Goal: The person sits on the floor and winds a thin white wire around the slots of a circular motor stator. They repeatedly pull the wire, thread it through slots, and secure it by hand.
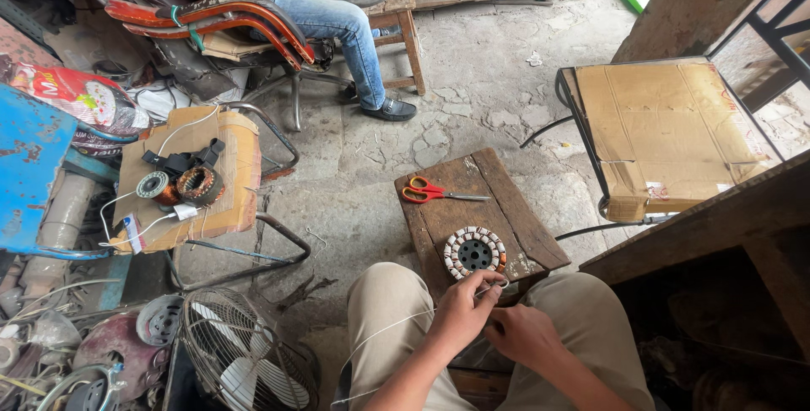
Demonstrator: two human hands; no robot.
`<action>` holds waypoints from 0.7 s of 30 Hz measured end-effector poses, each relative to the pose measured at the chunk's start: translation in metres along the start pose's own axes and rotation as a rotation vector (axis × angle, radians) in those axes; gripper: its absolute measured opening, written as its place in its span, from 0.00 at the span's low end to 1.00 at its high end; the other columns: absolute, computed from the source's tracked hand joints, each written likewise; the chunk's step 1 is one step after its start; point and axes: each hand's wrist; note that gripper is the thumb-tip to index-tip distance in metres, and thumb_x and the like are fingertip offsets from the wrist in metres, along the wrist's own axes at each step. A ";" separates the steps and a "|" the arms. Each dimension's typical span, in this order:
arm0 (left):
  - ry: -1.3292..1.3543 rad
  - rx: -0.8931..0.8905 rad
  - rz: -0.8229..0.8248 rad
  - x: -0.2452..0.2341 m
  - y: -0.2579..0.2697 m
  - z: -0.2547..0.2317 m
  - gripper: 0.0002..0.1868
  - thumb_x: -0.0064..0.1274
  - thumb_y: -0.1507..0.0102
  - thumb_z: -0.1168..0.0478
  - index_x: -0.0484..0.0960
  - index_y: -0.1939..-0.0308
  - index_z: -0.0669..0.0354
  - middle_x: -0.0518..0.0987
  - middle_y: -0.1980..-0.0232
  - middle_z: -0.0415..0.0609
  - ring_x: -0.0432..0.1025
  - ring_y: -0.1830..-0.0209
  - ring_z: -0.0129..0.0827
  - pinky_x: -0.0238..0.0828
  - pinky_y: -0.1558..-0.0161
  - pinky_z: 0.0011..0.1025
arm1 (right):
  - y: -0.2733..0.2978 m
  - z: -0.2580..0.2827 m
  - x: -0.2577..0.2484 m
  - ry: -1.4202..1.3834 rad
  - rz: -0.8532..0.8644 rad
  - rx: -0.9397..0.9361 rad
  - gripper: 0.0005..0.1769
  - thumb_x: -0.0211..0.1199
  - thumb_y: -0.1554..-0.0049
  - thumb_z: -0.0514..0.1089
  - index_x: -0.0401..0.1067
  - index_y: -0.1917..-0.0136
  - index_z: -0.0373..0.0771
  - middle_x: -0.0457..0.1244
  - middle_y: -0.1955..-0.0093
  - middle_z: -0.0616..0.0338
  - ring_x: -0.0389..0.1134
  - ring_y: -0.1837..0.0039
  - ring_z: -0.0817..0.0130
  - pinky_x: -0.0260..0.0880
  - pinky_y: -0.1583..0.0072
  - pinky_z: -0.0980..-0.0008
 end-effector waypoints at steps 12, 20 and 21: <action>0.109 0.096 -0.008 0.003 -0.003 0.009 0.11 0.49 0.29 0.60 0.82 0.47 0.60 0.84 0.62 0.48 0.80 0.62 0.29 0.75 0.60 0.29 | 0.014 -0.012 0.032 0.074 0.290 -0.339 0.13 0.65 0.52 0.51 0.76 0.68 0.39 0.66 0.68 0.49 0.70 0.61 0.47 0.70 0.57 0.50; 0.046 0.080 -0.002 0.004 -0.003 0.018 0.11 0.52 0.31 0.59 0.81 0.47 0.58 0.86 0.61 0.50 0.83 0.58 0.32 0.77 0.57 0.29 | 0.045 0.017 -0.060 -0.328 0.395 -0.479 0.12 0.62 0.48 0.44 0.69 0.68 0.34 0.63 0.70 0.48 0.67 0.65 0.50 0.65 0.59 0.53; 0.042 0.063 0.002 0.004 -0.003 0.019 0.12 0.52 0.31 0.58 0.81 0.47 0.57 0.86 0.61 0.50 0.83 0.59 0.32 0.77 0.57 0.29 | 0.051 0.019 -0.071 -0.391 0.407 -0.465 0.11 0.61 0.48 0.43 0.69 0.67 0.34 0.64 0.70 0.49 0.67 0.65 0.52 0.66 0.59 0.55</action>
Point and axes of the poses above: each hand's wrist, its own y-axis away from the middle knuckle, its own x-axis out of the palm, z = x × y
